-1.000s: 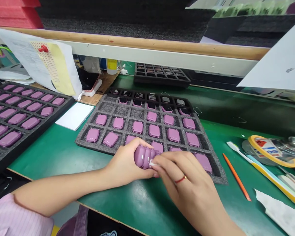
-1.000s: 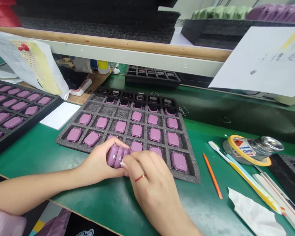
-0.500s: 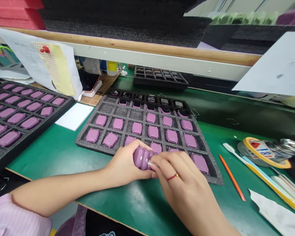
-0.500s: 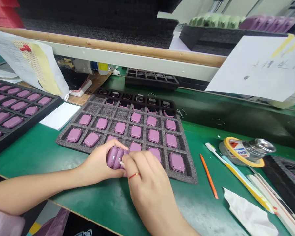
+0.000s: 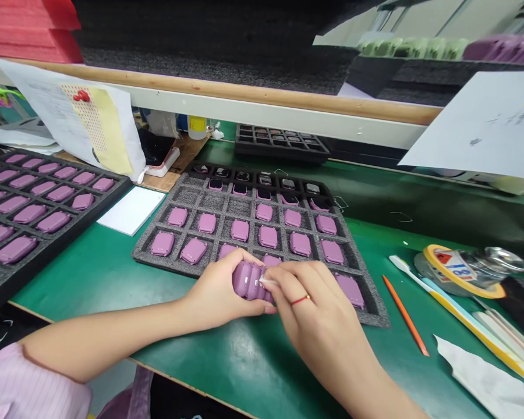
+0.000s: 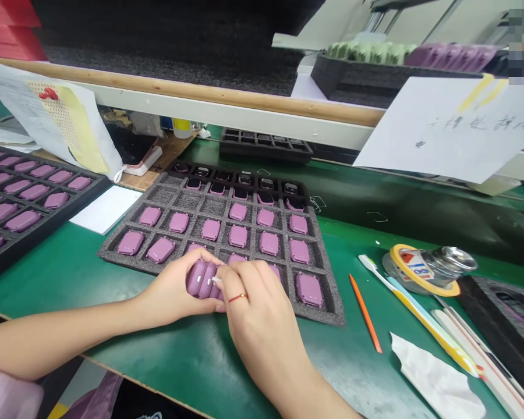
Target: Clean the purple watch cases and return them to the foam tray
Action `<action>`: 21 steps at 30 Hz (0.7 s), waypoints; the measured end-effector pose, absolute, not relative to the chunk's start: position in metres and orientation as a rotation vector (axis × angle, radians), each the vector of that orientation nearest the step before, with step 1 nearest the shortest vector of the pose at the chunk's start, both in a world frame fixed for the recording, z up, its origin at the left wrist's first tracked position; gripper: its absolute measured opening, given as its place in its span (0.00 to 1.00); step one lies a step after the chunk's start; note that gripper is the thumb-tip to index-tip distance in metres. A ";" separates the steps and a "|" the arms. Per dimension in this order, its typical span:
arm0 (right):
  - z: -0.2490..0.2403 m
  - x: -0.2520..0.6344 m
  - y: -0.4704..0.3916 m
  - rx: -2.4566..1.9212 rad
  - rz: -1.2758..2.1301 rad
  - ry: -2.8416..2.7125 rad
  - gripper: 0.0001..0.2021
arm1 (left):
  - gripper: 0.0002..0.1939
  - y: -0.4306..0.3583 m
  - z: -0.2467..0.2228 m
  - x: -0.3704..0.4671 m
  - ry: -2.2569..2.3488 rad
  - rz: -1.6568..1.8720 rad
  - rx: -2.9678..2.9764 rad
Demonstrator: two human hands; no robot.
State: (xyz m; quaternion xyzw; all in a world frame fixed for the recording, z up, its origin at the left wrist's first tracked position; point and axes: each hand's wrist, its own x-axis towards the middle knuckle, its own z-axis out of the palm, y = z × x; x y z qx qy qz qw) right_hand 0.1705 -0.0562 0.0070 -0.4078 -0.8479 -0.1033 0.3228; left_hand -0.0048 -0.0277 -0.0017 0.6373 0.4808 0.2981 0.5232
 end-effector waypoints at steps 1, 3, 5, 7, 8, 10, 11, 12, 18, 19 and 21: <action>0.007 0.171 -0.052 -1.068 -0.255 -2.199 0.05 | 0.29 -0.027 -0.002 -0.005 1.153 0.713 1.529; 0.008 0.174 -0.047 -1.050 -0.159 -2.148 0.04 | 0.29 -0.026 -0.001 -0.005 1.151 0.719 1.538; 0.008 0.175 -0.047 -1.035 -0.071 -2.098 0.04 | 0.29 -0.026 -0.002 -0.006 1.142 0.720 1.533; 0.009 0.174 -0.053 -1.015 -0.042 -2.072 0.05 | 0.29 -0.027 -0.003 -0.006 1.134 0.719 1.520; 0.009 0.173 -0.056 -0.996 -0.035 -2.079 0.06 | 0.28 -0.027 -0.003 -0.006 1.127 0.719 1.517; 0.009 0.168 -0.063 -0.956 -0.040 -2.130 0.07 | 0.27 -0.028 -0.004 -0.006 1.100 0.727 1.518; 0.009 0.166 -0.065 -0.947 -0.052 -2.161 0.08 | 0.27 -0.028 -0.005 -0.006 1.089 0.732 1.520; 0.008 0.164 -0.066 -0.950 -0.070 -2.186 0.08 | 0.26 -0.028 -0.005 -0.006 1.083 0.736 1.521; 0.008 0.160 -0.064 -0.969 -0.190 -2.183 0.06 | 0.25 -0.029 -0.004 -0.005 1.129 0.721 1.527; 0.008 0.159 -0.065 -0.972 -0.173 -2.192 0.07 | 0.26 -0.030 -0.005 -0.005 1.120 0.721 1.516; 0.007 0.158 -0.069 -0.985 -0.133 -2.212 0.07 | 0.26 -0.029 -0.005 -0.006 1.094 0.724 1.495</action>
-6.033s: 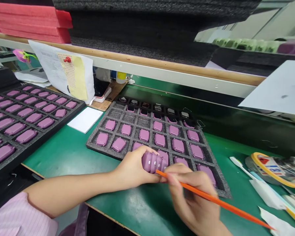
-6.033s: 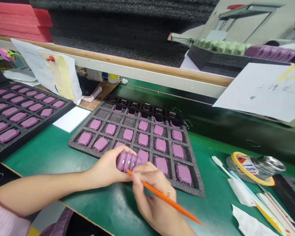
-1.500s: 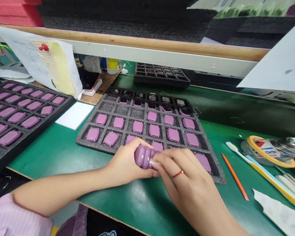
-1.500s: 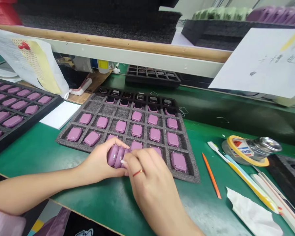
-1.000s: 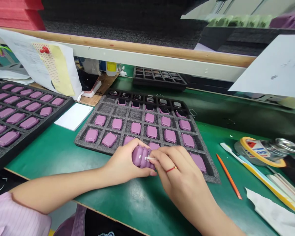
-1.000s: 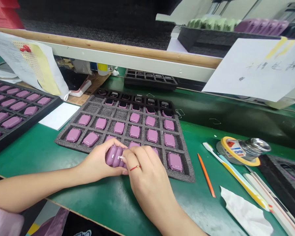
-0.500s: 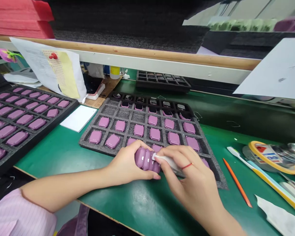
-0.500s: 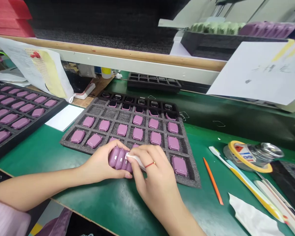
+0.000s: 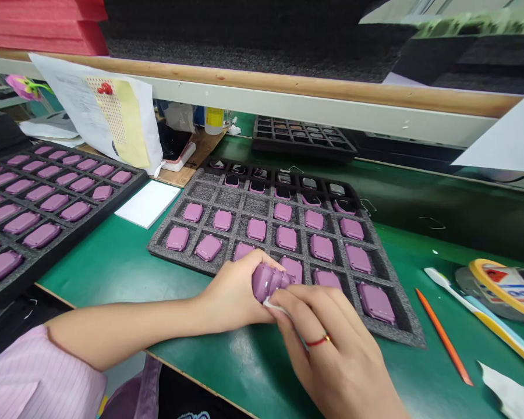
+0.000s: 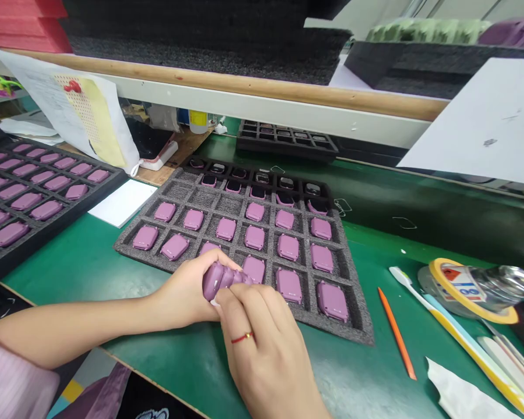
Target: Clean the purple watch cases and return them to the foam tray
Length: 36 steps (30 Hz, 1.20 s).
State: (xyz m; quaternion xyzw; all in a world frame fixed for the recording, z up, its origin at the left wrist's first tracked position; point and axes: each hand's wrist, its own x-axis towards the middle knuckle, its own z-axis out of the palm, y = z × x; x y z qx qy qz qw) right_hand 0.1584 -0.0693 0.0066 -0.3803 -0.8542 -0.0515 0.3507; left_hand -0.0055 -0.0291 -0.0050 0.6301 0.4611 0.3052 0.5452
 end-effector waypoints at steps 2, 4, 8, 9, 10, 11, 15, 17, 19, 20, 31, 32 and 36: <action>0.005 0.158 -0.071 -1.003 -0.130 -2.207 0.08 | 0.26 -0.028 -0.005 -0.006 1.085 0.731 1.477; 0.005 0.158 -0.069 -1.015 -0.121 -2.185 0.08 | 0.26 -0.027 -0.005 -0.005 1.105 0.732 1.465; 0.006 0.159 -0.061 -1.028 -0.133 -2.146 0.07 | 0.26 -0.027 -0.004 -0.004 1.146 0.735 1.482; 0.006 0.160 -0.061 -1.029 -0.163 -2.146 0.07 | 0.25 -0.027 -0.004 -0.003 1.153 0.738 1.495; 0.006 0.159 -0.062 -1.029 -0.193 -2.148 0.07 | 0.25 -0.028 -0.004 -0.003 1.156 0.742 1.504; 0.007 0.159 -0.063 -1.024 -0.212 -2.156 0.06 | 0.25 -0.029 -0.004 -0.003 1.153 0.748 1.505; 0.006 0.156 -0.070 -1.011 -0.204 -2.179 0.07 | 0.26 -0.031 -0.006 -0.003 1.121 0.767 1.458; 0.006 0.155 -0.068 -1.019 -0.204 -2.161 0.07 | 0.26 -0.031 -0.006 -0.003 1.129 0.768 1.458; 0.007 0.156 -0.065 -1.023 -0.225 -2.150 0.07 | 0.26 -0.030 -0.005 -0.003 1.150 0.762 1.479; 0.007 0.156 -0.064 -1.026 -0.243 -2.150 0.06 | 0.26 -0.030 -0.005 -0.002 1.159 0.758 1.491; 0.007 0.155 -0.067 -1.076 -0.287 -2.135 0.07 | 0.24 -0.033 -0.004 -0.003 1.168 0.734 1.485; 0.007 0.157 -0.064 -1.086 -0.279 -2.123 0.06 | 0.24 -0.033 -0.003 -0.003 1.174 0.733 1.490; 0.010 0.168 -0.060 -1.170 0.042 -2.011 0.02 | 0.27 -0.033 -0.002 -0.001 1.191 0.747 1.465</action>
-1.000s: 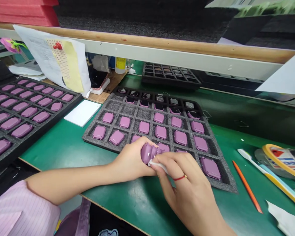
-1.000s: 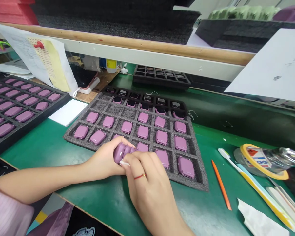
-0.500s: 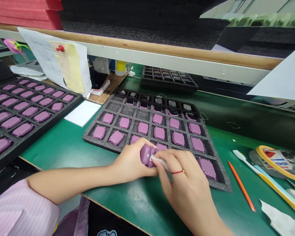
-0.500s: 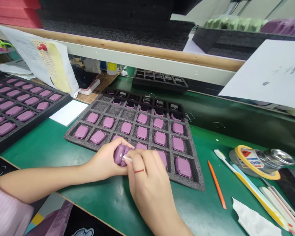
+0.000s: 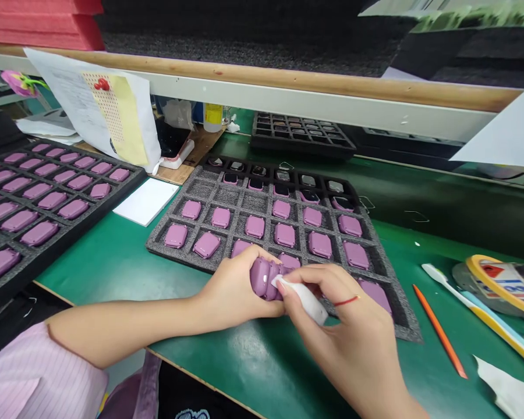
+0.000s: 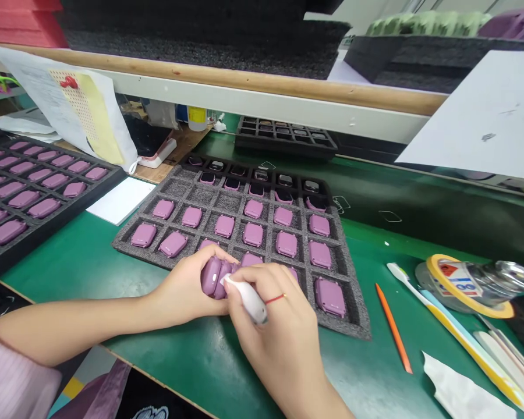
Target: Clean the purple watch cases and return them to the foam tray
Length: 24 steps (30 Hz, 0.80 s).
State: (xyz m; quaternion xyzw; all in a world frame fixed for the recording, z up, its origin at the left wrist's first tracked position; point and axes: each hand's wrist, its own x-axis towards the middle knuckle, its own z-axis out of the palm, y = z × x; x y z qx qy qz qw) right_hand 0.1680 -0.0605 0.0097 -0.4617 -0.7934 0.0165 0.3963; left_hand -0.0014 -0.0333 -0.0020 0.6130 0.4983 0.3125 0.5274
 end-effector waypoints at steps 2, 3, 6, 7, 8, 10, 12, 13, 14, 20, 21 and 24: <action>0.010 0.173 -0.064 -1.261 0.192 -1.898 0.03 | 0.29 -0.034 -0.002 -0.001 1.197 0.752 1.450; 0.010 0.174 -0.066 -1.300 0.241 -1.852 0.03 | 0.29 -0.034 -0.002 -0.001 1.195 0.755 1.446; 0.008 0.171 -0.071 -1.333 0.344 -1.810 0.04 | 0.28 -0.034 -0.002 -0.001 1.192 0.765 1.444; 0.007 0.168 -0.072 -1.323 0.367 -1.825 0.04 | 0.27 -0.034 -0.002 -0.001 1.188 0.764 1.443; 0.006 0.165 -0.073 -1.314 0.377 -1.844 0.04 | 0.26 -0.035 -0.002 -0.001 1.184 0.760 1.444; 0.003 0.159 -0.073 -1.311 0.367 -1.871 0.05 | 0.26 -0.035 -0.003 -0.002 1.178 0.750 1.448; 0.002 0.155 -0.073 -1.329 0.359 -1.888 0.06 | 0.26 -0.035 -0.004 -0.002 1.179 0.749 1.456; 0.002 0.154 -0.073 -1.341 0.354 -1.892 0.06 | 0.26 -0.035 -0.005 -0.002 1.180 0.750 1.461; 0.001 0.154 -0.073 -1.341 0.349 -1.898 0.06 | 0.26 -0.036 -0.006 -0.002 1.182 0.751 1.464; 0.003 0.156 -0.072 -1.285 0.382 -1.974 0.07 | 0.26 -0.035 -0.006 -0.002 1.188 0.721 1.461; 0.003 0.156 -0.071 -1.286 0.380 -1.962 0.07 | 0.26 -0.035 -0.006 -0.001 1.189 0.721 1.454; 0.004 0.157 -0.068 -1.301 0.368 -1.940 0.07 | 0.25 -0.036 -0.004 -0.001 1.186 0.731 1.439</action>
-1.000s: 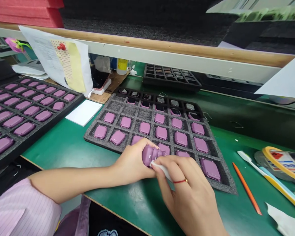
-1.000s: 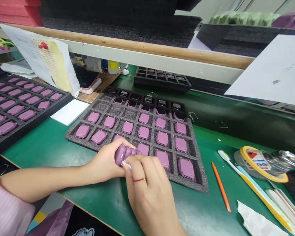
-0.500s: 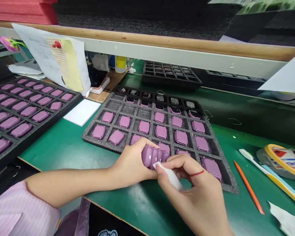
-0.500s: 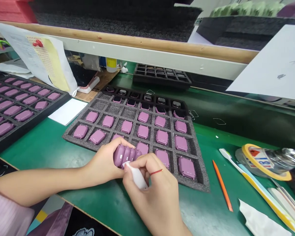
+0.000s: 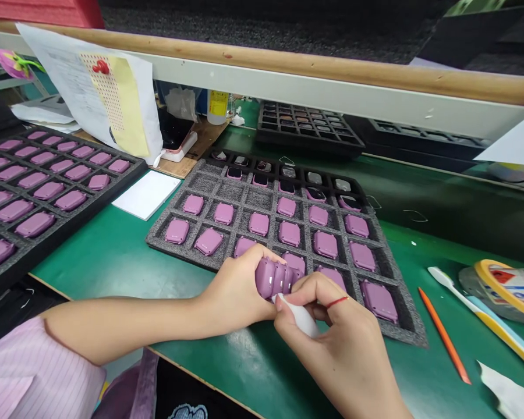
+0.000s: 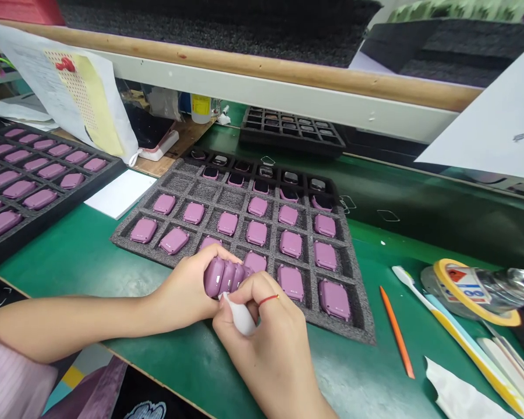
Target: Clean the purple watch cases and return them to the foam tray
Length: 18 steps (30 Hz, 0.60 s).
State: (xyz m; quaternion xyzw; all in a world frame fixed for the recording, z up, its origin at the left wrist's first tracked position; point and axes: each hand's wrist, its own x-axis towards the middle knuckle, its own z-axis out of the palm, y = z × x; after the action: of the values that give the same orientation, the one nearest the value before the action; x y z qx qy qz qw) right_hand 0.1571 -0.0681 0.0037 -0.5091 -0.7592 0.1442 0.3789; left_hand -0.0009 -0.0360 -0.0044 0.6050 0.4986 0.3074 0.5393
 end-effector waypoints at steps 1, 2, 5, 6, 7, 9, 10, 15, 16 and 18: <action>0.004 0.158 -0.067 -1.308 0.369 -1.937 0.07 | 0.24 -0.036 -0.004 -0.001 1.186 0.732 1.439; 0.004 0.158 -0.067 -1.309 0.371 -1.937 0.07 | 0.24 -0.036 -0.004 -0.001 1.188 0.731 1.442; 0.004 0.160 -0.066 -1.282 0.396 -1.945 0.08 | 0.25 -0.036 -0.004 -0.001 1.184 0.717 1.448; 0.004 0.160 -0.067 -1.274 0.414 -1.946 0.08 | 0.25 -0.036 -0.004 -0.002 1.176 0.714 1.444; 0.004 0.160 -0.067 -1.272 0.437 -1.945 0.07 | 0.26 -0.036 -0.004 -0.002 1.170 0.712 1.439; 0.004 0.160 -0.068 -1.284 0.472 -1.932 0.06 | 0.26 -0.035 -0.004 -0.003 1.171 0.712 1.426; 0.004 0.160 -0.068 -1.297 0.476 -1.933 0.06 | 0.26 -0.035 -0.004 -0.003 1.175 0.710 1.422; 0.007 0.157 -0.067 -1.349 0.463 -1.994 0.07 | 0.26 -0.035 -0.003 -0.003 1.177 0.702 1.456; 0.008 0.156 -0.067 -1.353 0.466 -2.003 0.06 | 0.26 -0.036 -0.003 -0.003 1.177 0.702 1.468; 0.012 0.155 -0.066 -1.363 0.503 -2.010 0.06 | 0.26 -0.037 -0.003 -0.003 1.180 0.701 1.485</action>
State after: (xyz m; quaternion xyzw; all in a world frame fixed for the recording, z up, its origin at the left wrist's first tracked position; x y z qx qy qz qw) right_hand 0.1554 -0.0661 0.0115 -0.5197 -0.7666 0.1919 0.3246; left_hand -0.0026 -0.0368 -0.0032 0.6224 0.4944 0.2937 0.5309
